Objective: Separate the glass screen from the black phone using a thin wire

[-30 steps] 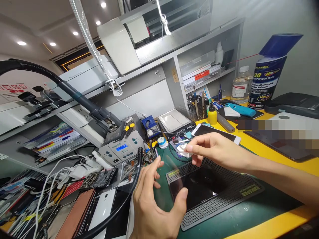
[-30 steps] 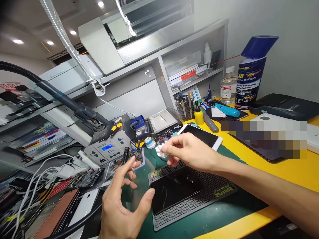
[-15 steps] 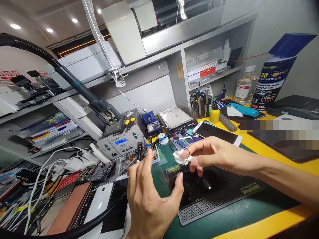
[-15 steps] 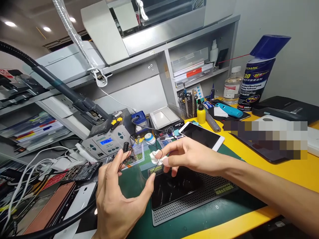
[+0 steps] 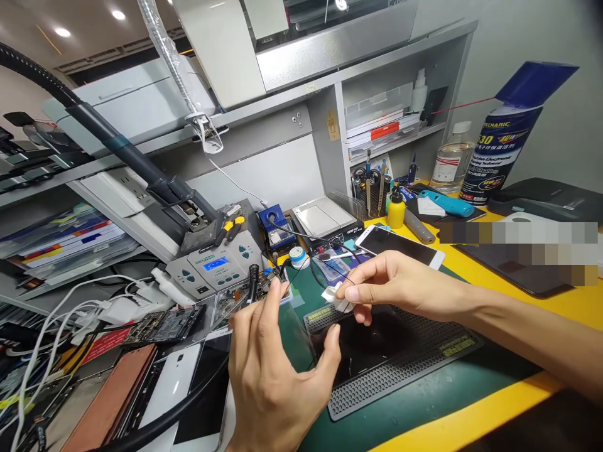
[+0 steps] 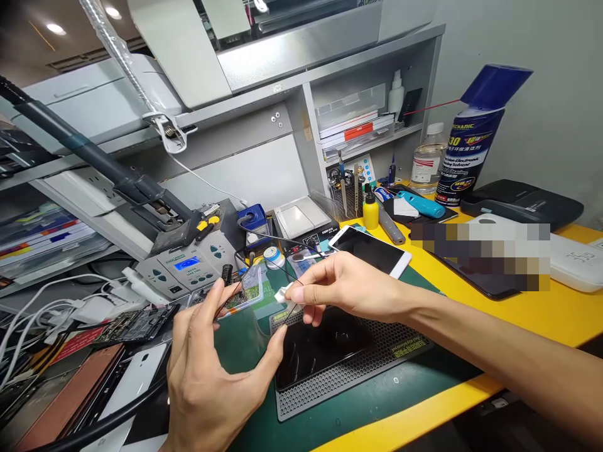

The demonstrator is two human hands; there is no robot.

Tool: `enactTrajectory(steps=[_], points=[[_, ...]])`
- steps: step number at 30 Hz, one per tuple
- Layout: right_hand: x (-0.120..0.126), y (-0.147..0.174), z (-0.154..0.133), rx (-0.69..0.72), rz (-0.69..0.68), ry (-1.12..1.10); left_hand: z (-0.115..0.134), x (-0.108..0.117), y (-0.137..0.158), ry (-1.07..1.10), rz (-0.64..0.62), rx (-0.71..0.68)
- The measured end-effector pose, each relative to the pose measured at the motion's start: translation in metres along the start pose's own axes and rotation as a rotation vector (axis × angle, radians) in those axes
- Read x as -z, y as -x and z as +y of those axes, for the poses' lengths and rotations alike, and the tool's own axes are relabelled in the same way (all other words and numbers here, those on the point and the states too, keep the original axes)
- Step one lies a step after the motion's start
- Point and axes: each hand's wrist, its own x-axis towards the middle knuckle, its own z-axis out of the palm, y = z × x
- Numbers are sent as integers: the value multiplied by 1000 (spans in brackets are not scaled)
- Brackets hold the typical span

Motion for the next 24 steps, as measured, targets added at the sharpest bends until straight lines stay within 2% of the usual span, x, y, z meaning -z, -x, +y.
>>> enactTrajectory(steps=[7,24], points=[[3,0,0,-16,-43,6,-1,0,1,-4,1,1],[3,-1,3,-40,-12,-79,0,1,0,-8,12,6]])
